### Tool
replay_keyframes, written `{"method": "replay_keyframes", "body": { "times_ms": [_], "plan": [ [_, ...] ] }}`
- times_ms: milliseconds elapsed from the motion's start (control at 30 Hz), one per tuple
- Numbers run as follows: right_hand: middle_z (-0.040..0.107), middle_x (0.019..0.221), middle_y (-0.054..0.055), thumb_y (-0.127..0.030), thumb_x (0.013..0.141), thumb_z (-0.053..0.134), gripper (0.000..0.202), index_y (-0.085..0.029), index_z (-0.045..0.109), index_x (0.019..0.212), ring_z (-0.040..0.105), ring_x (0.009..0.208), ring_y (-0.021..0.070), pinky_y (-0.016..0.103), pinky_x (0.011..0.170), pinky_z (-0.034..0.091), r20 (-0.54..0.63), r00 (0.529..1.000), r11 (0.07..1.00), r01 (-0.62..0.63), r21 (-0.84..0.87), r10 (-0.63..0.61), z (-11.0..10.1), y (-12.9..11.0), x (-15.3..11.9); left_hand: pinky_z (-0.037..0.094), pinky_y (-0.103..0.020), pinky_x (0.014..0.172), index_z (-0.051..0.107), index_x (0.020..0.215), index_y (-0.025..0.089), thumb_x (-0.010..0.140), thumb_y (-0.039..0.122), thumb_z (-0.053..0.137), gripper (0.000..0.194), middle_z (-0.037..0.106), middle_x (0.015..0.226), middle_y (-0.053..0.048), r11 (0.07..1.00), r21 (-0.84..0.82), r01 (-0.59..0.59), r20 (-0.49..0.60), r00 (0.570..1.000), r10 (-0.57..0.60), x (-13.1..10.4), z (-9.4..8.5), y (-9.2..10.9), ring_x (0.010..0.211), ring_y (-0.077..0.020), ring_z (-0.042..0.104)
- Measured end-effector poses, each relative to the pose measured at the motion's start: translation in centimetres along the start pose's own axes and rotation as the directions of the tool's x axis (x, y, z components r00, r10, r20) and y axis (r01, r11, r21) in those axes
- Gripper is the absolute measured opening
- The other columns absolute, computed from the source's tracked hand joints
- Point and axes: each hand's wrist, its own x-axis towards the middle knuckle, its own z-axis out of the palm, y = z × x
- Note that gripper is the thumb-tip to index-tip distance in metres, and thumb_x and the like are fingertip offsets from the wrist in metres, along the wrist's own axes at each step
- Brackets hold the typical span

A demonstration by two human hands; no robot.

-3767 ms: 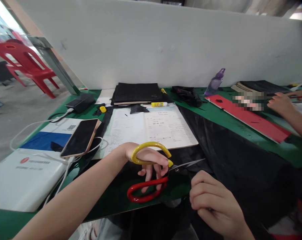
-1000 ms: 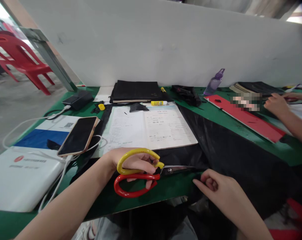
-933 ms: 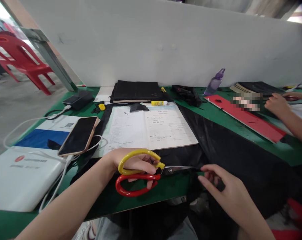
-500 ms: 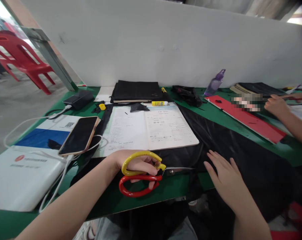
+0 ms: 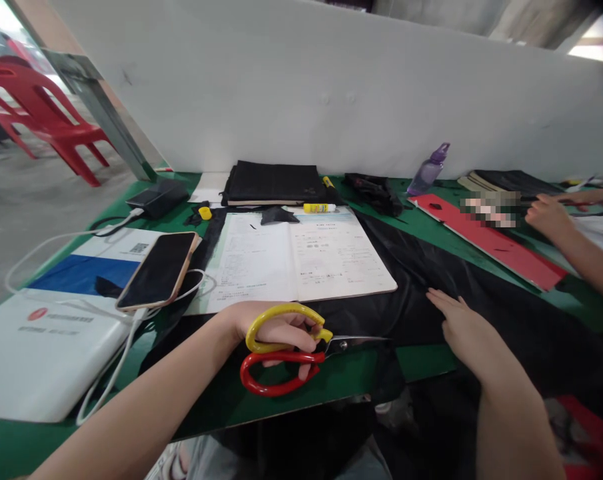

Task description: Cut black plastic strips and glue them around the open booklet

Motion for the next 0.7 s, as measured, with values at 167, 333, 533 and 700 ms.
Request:
{"method": "replay_keyframes", "body": {
  "times_ms": [167, 333, 533, 700],
  "plan": [
    [0.065, 0.126, 0.009, -0.001, 0.072, 0.031, 0.059, -0.012, 0.064, 0.119, 0.065, 0.11, 0.0204, 0.038, 0.105, 0.044, -0.026, 0.995, 0.995, -0.101, -0.019, 0.101, -0.1, 2.2, 1.6, 0.032, -0.02, 0.036, 0.075, 0.085, 0.015, 0.09, 0.032, 0.051, 0.03, 0.06, 0.049, 0.0, 1.0, 0.02, 0.002, 0.002, 1.0, -0.002, 0.1, -0.1, -0.1, 0.037, -0.0099, 0.046],
    [0.066, 0.122, 0.016, -0.014, 0.085, 0.031, 0.047, -0.01, 0.06, 0.122, 0.059, 0.118, 0.0284, 0.061, 0.116, 0.009, -0.107, 0.984, 0.984, -0.152, -0.09, 0.142, 0.5, -0.2, 1.9, 0.034, -0.019, 0.034, 0.074, 0.081, 0.015, 0.091, 0.032, 0.051, 0.031, 0.061, 0.051, -0.001, 1.0, -0.004, -0.004, 0.043, 0.999, 0.005, 0.3, -0.2, -0.4, 0.035, -0.0089, 0.047],
    [0.052, 0.137, 0.023, -0.061, 0.09, 0.034, 0.072, -0.007, 0.044, 0.137, 0.046, 0.129, 0.0363, 0.058, 0.105, 0.035, -0.017, 0.986, 0.979, -0.166, -0.115, 0.165, 0.9, -4.5, 1.4, 0.035, -0.017, 0.033, 0.073, 0.085, 0.014, 0.091, 0.028, 0.052, 0.026, 0.069, 0.064, -0.002, 0.998, -0.054, -0.023, 0.035, 0.999, 0.025, 0.3, -0.1, -0.3, 0.035, -0.0067, 0.047],
    [0.041, 0.147, 0.023, -0.062, 0.093, 0.026, 0.077, -0.006, 0.036, 0.144, 0.035, 0.139, 0.0338, 0.055, 0.111, 0.029, 0.065, 0.978, 0.98, -0.195, -0.03, 0.196, 0.9, -4.0, 1.0, 0.034, -0.015, 0.031, 0.07, 0.078, 0.012, 0.09, 0.024, 0.05, 0.026, 0.065, 0.055, 0.0, 0.997, -0.07, -0.042, 0.015, 0.999, 0.043, 0.1, 0.1, -0.1, 0.032, -0.0066, 0.046]
  ]
}}
